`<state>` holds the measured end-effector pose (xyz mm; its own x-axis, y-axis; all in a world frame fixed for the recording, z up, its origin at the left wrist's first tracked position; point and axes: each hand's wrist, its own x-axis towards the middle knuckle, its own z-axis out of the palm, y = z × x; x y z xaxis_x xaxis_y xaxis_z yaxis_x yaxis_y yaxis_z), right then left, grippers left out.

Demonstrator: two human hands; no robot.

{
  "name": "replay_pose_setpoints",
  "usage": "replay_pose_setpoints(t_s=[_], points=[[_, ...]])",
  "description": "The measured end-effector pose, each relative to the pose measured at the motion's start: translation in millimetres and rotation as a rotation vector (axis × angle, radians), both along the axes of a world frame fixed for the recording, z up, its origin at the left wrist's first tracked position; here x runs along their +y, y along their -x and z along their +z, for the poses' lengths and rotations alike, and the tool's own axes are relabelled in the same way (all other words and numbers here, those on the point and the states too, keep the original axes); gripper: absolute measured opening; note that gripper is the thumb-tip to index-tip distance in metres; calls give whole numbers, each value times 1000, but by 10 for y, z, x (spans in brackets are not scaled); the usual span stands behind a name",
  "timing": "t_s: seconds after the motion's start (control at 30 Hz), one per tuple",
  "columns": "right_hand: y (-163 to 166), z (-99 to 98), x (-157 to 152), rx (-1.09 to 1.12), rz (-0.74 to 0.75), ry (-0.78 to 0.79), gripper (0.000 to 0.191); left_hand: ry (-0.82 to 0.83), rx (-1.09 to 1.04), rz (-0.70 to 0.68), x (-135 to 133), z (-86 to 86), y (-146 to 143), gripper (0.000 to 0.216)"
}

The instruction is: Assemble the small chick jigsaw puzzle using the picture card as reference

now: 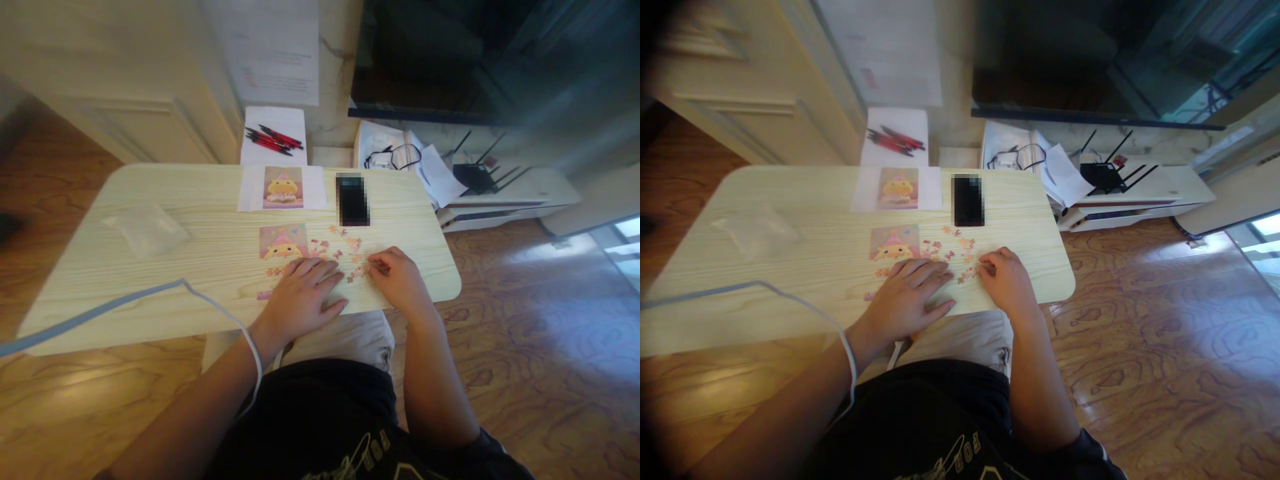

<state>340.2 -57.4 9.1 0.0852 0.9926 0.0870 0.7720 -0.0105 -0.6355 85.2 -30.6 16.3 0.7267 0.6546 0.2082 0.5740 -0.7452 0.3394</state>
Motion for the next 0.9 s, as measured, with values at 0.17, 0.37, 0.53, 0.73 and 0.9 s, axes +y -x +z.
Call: replay_pose_setpoints(t_s=[0.17,0.37,0.53,0.73,0.9], points=[[29,7,-10,1,7,3,16,-6,-21,-34,-47,-45,-48,45],[28,17,-27,1,9,5,14,-31,-6,-15,-45,-44,-40,47],[53,58,-55,10,53,-13,17,-28,-9,-12,-57,-20,-28,49],[101,69,-50,31,100,22,9,-10,-16,-1,-72,-12,-5,48],[105,44,-33,40,97,31,12,-14,-11,-2,-73,8,8,49]])
